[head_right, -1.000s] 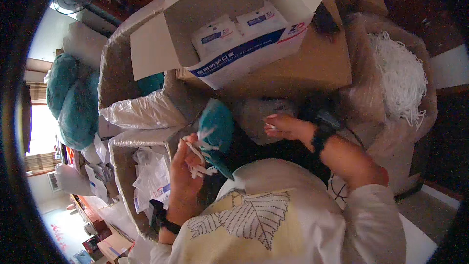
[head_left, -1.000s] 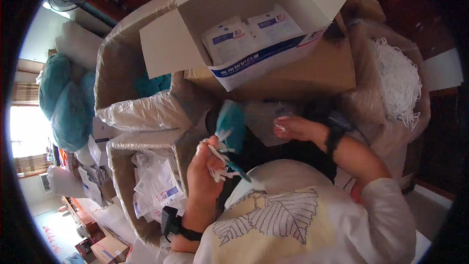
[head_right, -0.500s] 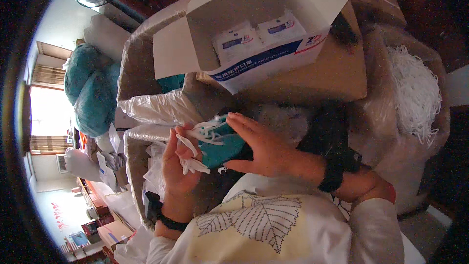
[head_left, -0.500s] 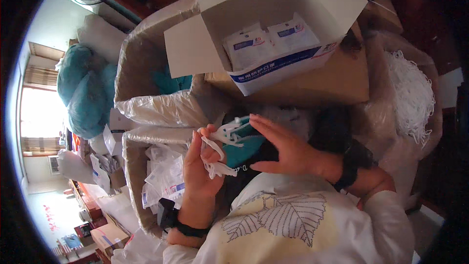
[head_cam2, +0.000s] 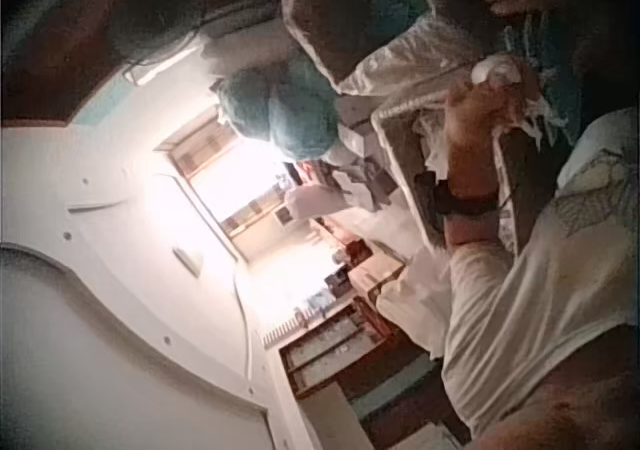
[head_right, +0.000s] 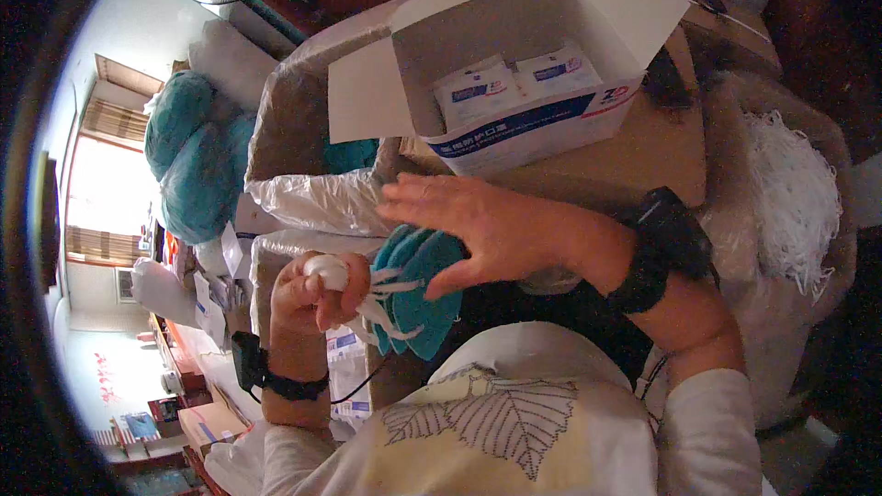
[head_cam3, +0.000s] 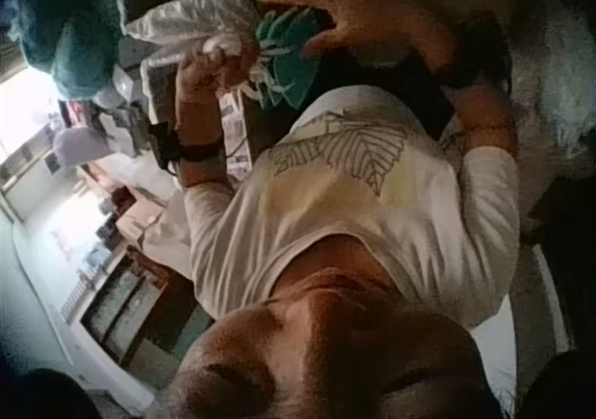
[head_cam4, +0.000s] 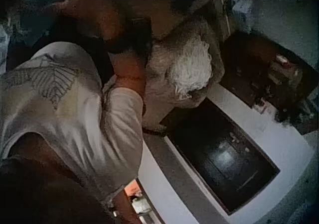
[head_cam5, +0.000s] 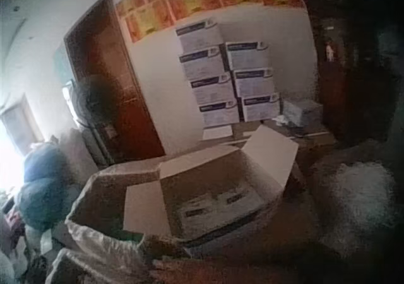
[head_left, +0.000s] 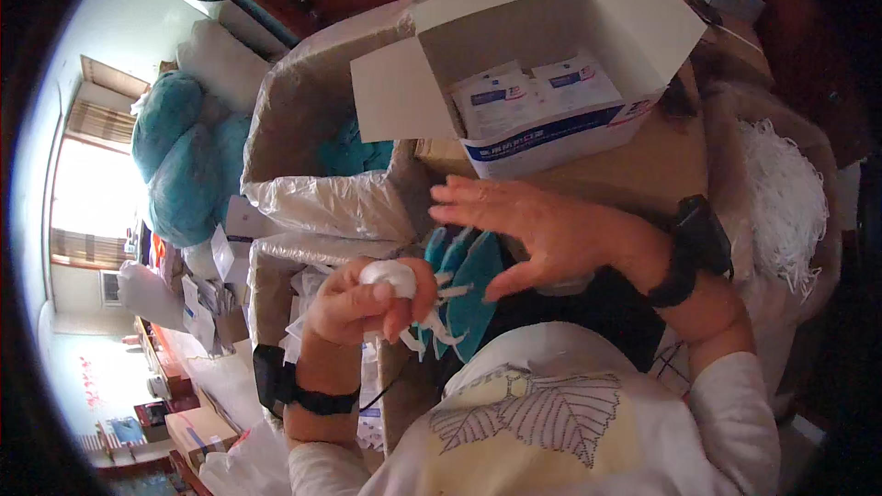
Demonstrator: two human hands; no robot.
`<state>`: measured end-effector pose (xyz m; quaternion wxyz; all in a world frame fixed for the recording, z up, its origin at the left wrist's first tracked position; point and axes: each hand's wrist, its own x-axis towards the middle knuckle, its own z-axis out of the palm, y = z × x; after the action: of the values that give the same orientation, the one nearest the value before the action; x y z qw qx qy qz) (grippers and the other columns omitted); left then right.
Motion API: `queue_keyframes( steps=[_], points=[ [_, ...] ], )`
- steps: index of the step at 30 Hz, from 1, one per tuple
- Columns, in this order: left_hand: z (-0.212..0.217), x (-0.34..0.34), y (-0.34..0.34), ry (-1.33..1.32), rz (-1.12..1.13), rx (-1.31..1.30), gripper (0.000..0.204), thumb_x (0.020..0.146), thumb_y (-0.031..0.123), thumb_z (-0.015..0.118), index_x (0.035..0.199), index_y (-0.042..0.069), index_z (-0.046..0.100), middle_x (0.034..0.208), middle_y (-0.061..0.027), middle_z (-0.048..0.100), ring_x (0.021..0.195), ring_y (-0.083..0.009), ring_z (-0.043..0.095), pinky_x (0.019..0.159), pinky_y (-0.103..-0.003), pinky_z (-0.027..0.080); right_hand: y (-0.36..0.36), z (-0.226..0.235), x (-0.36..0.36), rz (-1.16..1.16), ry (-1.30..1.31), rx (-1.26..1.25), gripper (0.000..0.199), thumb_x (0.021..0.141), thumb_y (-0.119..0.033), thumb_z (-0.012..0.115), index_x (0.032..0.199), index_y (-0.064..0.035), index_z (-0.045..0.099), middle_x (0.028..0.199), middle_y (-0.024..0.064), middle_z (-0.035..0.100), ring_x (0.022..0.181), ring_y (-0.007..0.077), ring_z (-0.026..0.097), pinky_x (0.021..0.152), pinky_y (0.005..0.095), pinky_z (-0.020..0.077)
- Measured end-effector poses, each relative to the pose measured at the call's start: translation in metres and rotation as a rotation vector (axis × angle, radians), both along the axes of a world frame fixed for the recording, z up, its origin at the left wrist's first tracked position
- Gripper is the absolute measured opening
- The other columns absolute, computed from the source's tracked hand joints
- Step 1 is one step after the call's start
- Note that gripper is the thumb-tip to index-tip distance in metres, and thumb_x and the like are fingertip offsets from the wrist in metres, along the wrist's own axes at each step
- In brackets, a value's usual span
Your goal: Removing face masks from packaging and sorting them.
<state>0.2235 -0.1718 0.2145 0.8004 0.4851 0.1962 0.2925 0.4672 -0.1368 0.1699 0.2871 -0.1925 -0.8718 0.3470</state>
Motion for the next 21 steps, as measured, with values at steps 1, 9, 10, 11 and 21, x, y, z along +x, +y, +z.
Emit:
queue_keyframes(
  steps=[1,9,10,11,21],
  points=[
    [0.001,0.0,0.0,0.026,-0.068,-0.012,0.04,0.085,0.029,0.045,0.06,0.001,0.057,0.078,-0.0146,0.051,0.062,-0.0137,0.044,0.057,-0.024,0.034,-0.001,-0.001,-0.007,0.057,0.018,0.018,0.068,0.072,-0.034,0.067,0.127,-0.0053,0.038,0.133,0.015,0.035,0.126,0.029,0.028,0.101,0.0369,0.025],
    [-0.016,-0.01,0.013,0.068,0.072,-0.102,0.036,0.085,0.033,0.048,0.075,0.0,0.06,0.08,-0.0125,0.058,0.068,-0.0153,0.055,0.063,-0.026,0.044,-0.029,-0.012,-0.035,0.24,-0.024,-0.754,0.042,0.079,-0.028,0.062,0.109,-0.0018,0.052,0.096,0.0101,0.06,0.086,0.0209,0.057,0.077,0.0311,0.0438],
    [-0.024,-0.011,0.02,0.086,0.092,-0.09,0.036,0.086,0.032,0.047,0.082,-0.001,0.061,0.084,-0.0121,0.06,0.073,-0.0157,0.058,0.067,-0.027,0.046,-0.034,-0.017,-0.031,0.186,-0.008,-0.828,0.039,0.08,-0.025,0.062,0.11,-0.0025,0.052,0.096,0.0076,0.06,0.085,0.0164,0.056,0.077,0.0284,0.0441],
    [-0.032,-0.016,0.024,0.308,0.187,-0.128,0.036,0.087,0.031,0.046,0.088,-0.002,0.06,0.087,-0.0112,0.06,0.078,-0.0161,0.058,0.071,-0.028,0.046,-0.039,-0.021,-0.027,0.134,0.01,-0.901,0.036,0.081,-0.022,0.062,0.11,-0.0032,0.053,0.096,0.0052,0.06,0.085,0.012,0.055,0.076,0.0258,0.0444],
    [-0.071,-0.01,-0.014,0.64,-0.36,0.116,0.044,0.085,0.037,0.053,0.107,-0.001,0.054,0.096,-0.0082,0.06,0.095,-0.0139,0.052,0.084,-0.031,0.041,-0.063,-0.05,-0.006,-0.15,-0.006,-0.933,0.038,0.082,-0.028,0.06,0.109,-0.0028,0.052,0.096,0.01,0.06,0.087,0.0157,0.056,0.078,0.0299,0.0444]
  ],
)
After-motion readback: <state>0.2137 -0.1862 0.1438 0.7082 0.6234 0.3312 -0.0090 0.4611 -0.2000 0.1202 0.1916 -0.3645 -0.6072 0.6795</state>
